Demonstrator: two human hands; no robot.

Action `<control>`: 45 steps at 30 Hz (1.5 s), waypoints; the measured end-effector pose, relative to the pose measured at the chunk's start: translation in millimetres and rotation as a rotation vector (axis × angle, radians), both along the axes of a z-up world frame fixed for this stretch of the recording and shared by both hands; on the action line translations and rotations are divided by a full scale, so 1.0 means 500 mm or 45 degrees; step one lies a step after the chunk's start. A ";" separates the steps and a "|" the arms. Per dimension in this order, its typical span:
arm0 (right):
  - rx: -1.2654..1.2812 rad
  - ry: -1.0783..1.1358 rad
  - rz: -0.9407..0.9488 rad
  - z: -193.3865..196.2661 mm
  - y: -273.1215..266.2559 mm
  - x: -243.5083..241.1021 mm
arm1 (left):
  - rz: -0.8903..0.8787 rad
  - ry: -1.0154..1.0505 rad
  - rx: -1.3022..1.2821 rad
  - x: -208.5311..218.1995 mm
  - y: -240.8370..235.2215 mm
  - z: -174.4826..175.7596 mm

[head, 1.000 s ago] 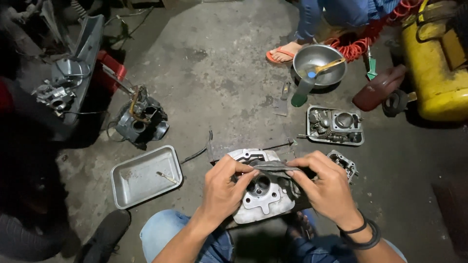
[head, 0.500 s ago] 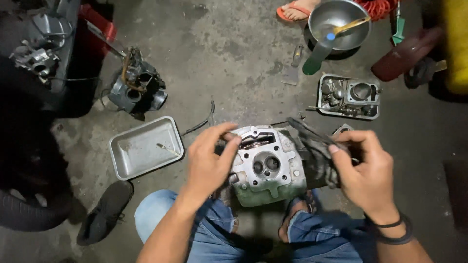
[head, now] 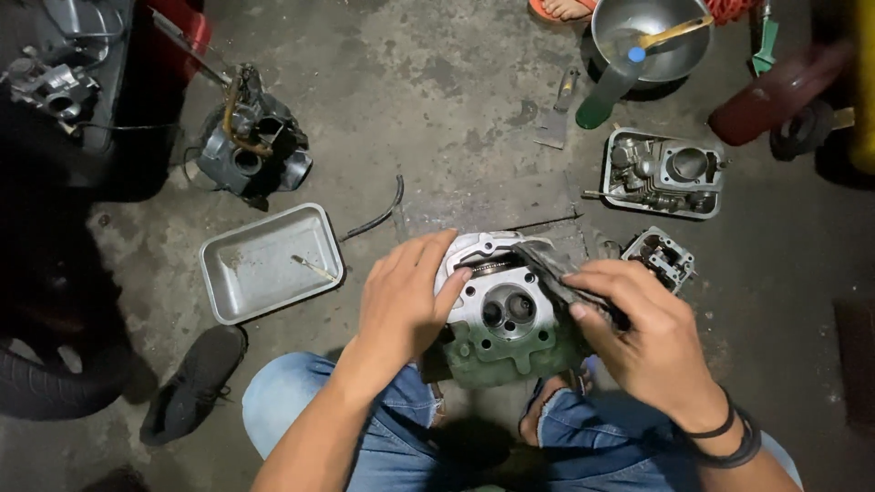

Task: Cleaning and inspecting a motorcycle cylinder head using hand tools on a workshop floor.

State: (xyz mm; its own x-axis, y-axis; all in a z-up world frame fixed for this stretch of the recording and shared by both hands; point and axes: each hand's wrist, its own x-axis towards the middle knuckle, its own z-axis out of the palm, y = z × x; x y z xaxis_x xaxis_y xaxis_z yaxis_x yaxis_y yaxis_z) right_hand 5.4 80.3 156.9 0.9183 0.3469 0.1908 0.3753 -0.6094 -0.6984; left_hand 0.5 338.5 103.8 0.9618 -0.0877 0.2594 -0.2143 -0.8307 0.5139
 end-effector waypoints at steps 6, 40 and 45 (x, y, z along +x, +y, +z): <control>-0.249 -0.116 -0.027 -0.059 -0.018 0.009 | -0.002 0.252 -0.023 -0.001 0.009 -0.036; -0.459 0.635 -0.314 -0.700 -0.480 -0.137 | -0.533 0.348 -0.081 -0.242 -0.316 -0.185; -0.630 0.973 -0.508 -0.916 -0.336 -0.106 | -0.337 0.233 0.120 -0.238 -0.274 -0.135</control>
